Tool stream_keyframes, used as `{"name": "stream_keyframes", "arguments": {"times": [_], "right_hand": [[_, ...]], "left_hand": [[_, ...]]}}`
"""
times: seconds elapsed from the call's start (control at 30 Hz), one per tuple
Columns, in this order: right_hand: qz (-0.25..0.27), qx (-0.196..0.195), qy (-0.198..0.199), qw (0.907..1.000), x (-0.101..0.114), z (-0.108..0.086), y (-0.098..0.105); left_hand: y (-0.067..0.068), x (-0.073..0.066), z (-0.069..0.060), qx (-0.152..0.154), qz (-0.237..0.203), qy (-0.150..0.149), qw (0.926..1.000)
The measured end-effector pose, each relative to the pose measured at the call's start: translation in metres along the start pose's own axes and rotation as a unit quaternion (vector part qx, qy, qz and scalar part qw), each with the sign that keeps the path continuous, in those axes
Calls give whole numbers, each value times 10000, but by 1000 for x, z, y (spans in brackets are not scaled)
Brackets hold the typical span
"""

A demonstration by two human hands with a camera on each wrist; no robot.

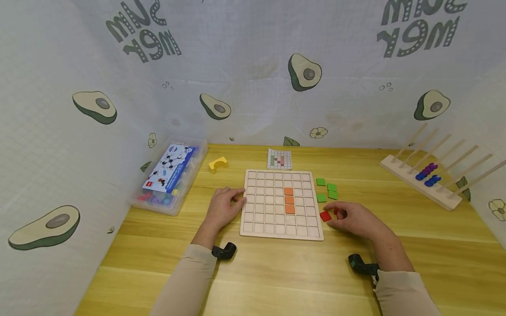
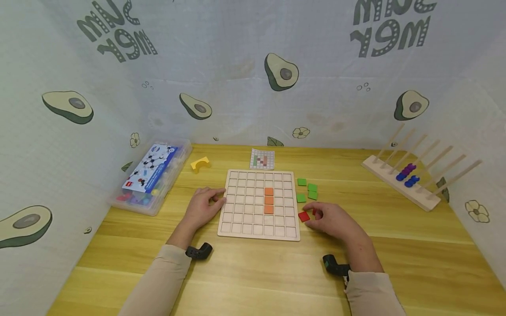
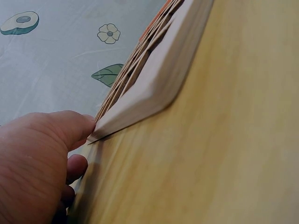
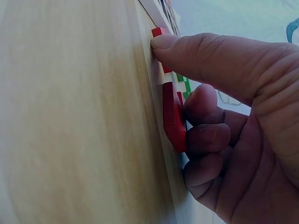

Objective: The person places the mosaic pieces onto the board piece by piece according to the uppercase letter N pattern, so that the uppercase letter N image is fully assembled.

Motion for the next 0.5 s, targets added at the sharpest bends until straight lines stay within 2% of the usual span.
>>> {"name": "stream_keyframes", "arguments": {"times": [0.5], "right_hand": [[-77, -65, 13, 9999, 0, -1, 1]], "left_hand": [[1, 0, -1, -15, -7, 53, 10000]]}}
Point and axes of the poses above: each hand's wrist, its own z-axis towards the middle knuckle, its own y-axis out of the back of the hand, x = y × z, the point moved 8 cm from there along z, towards the middle knuckle
